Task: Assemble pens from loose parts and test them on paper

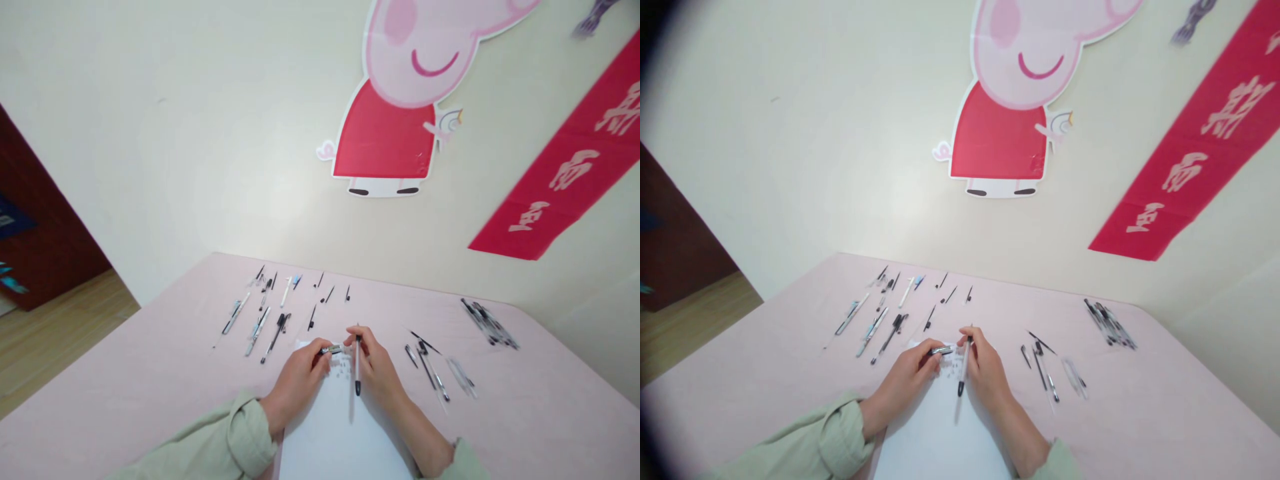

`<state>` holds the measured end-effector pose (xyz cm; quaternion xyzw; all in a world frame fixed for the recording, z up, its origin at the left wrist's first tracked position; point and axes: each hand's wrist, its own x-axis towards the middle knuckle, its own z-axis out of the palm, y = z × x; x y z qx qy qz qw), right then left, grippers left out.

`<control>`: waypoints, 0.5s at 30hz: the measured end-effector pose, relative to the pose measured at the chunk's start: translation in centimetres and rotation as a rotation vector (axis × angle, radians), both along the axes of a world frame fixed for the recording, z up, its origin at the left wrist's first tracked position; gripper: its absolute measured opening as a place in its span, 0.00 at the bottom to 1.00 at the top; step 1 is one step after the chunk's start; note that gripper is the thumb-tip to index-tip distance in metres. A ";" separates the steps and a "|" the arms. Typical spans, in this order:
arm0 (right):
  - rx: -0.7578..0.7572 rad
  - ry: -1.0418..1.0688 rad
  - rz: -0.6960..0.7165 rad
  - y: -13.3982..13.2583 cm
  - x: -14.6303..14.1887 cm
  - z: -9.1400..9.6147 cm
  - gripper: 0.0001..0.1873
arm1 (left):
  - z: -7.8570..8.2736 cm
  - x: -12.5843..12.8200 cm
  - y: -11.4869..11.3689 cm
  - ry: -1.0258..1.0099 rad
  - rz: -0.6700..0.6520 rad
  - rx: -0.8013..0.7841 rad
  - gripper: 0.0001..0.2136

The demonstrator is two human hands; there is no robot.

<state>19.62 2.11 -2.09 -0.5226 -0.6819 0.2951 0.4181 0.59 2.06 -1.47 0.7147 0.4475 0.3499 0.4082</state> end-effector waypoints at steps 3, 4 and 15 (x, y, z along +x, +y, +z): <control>-0.010 0.003 0.008 0.1 0.0 0.1 0.12 | 0.1 0.0 -0.1 0.018 -0.002 -0.007 0.10; -0.019 0.004 0.008 0.1 0.0 0.1 0.12 | 0.1 0.0 -0.1 0.021 0.001 -0.009 0.10; -0.081 0.069 -0.051 -0.1 0.2 0.3 0.17 | -0.6 0.3 0.2 -0.019 0.067 -0.075 0.03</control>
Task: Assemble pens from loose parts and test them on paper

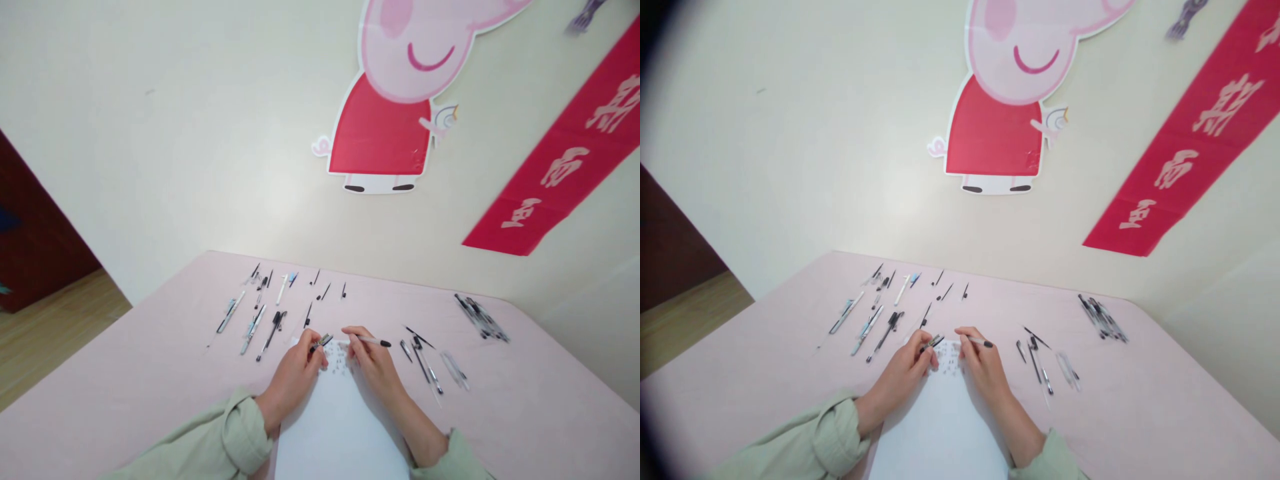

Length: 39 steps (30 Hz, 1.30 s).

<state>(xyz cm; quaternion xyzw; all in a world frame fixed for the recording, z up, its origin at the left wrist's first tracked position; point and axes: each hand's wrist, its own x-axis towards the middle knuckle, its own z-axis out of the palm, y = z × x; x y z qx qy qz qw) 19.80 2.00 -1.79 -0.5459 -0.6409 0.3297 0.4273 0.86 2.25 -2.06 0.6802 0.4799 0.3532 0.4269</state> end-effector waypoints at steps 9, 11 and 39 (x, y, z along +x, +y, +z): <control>-0.134 0.025 -0.012 -3.2 0.7 0.3 0.09 | -0.1 -0.1 0.1 0.004 -0.015 -0.036 0.05; -0.153 0.087 -0.027 -3.9 0.7 0.0 0.05 | -0.2 -0.1 0.2 0.013 -0.023 -0.037 0.05; -0.178 0.579 -0.062 -2.8 0.9 -0.4 0.15 | 0.2 -0.2 0.1 0.120 -0.096 0.164 0.08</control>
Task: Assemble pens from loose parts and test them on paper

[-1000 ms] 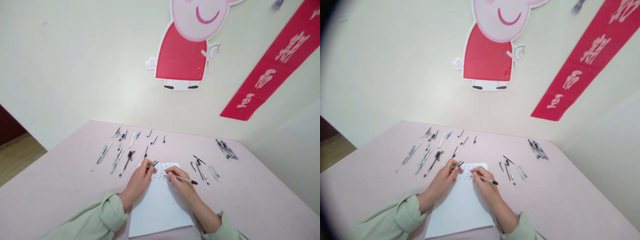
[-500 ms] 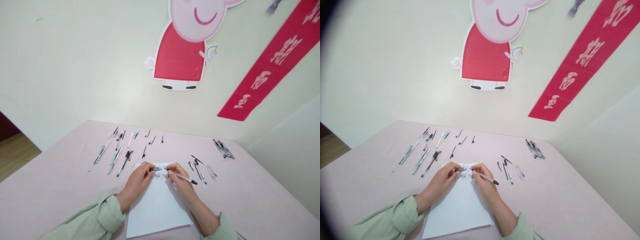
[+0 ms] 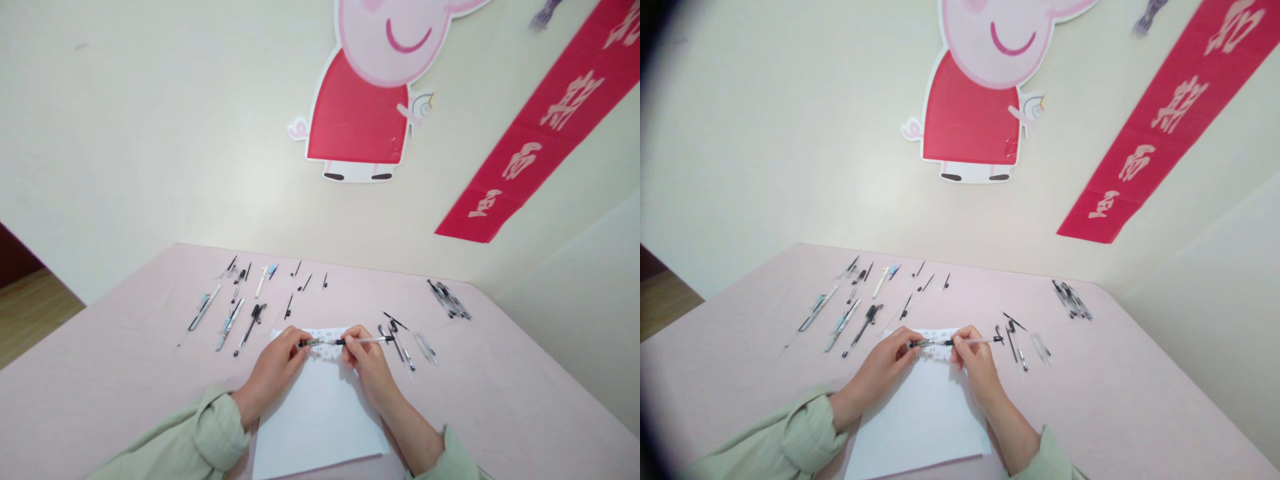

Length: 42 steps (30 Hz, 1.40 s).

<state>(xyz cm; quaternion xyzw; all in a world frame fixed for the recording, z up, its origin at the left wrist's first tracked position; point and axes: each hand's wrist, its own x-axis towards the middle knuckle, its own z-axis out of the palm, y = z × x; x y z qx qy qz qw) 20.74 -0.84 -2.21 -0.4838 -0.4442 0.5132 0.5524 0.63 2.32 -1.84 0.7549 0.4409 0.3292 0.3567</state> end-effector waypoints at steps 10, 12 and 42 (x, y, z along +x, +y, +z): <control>-0.010 0.056 -0.021 0.0 -0.1 0.6 0.15 | -0.2 0.0 0.2 -0.021 0.001 0.002 0.09; -0.010 0.036 -0.039 0.0 -0.1 0.5 0.16 | -0.1 -0.1 0.2 -0.024 0.004 0.002 0.10; -0.056 -0.238 0.370 -0.5 -0.3 1.0 0.23 | 0.2 0.2 0.4 -0.288 0.130 -0.217 0.10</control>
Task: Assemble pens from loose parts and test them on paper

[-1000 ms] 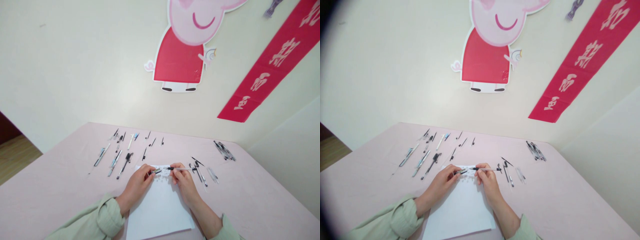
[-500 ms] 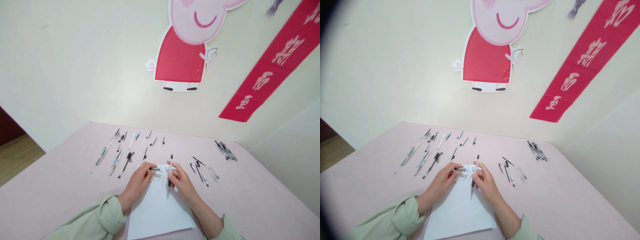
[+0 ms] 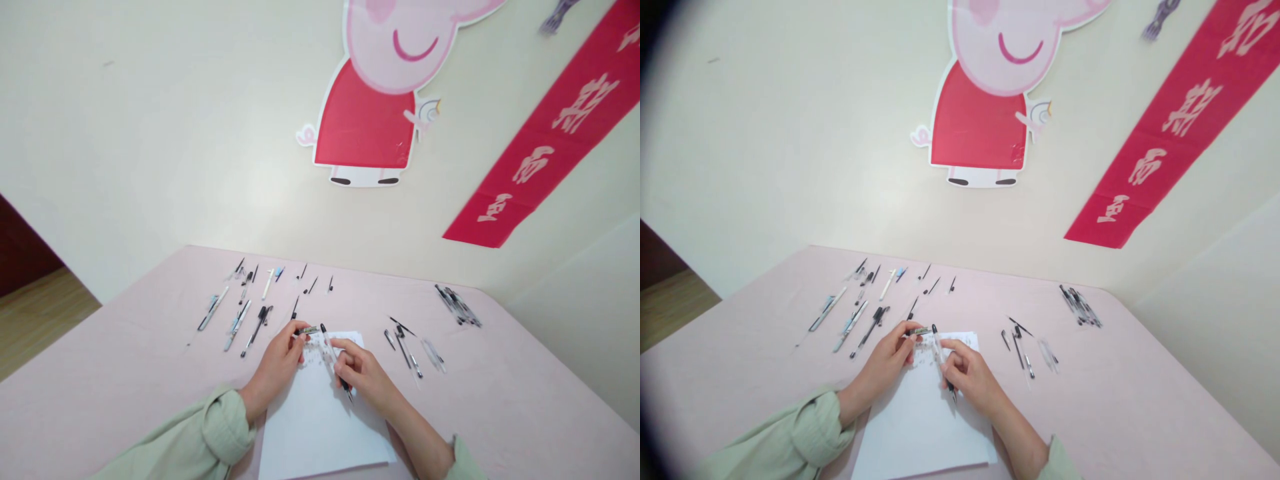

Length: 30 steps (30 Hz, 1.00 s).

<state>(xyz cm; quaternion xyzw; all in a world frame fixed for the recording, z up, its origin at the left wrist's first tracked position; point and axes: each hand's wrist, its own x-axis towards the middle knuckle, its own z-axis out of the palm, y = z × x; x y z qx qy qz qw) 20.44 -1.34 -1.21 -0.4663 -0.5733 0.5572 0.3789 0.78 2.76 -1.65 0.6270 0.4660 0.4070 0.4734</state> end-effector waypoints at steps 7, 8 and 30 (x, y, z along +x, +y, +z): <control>0.001 -0.037 0.051 0.2 0.1 0.1 0.19 | -0.2 0.0 0.1 -0.008 0.014 -0.021 0.12; -0.002 -0.043 0.060 0.2 0.2 0.2 0.19 | -0.3 0.0 0.1 -0.009 0.013 -0.021 0.12; -0.103 0.533 -0.419 0.9 0.5 -0.2 0.14 | -0.7 0.0 0.0 0.134 -0.093 0.098 0.09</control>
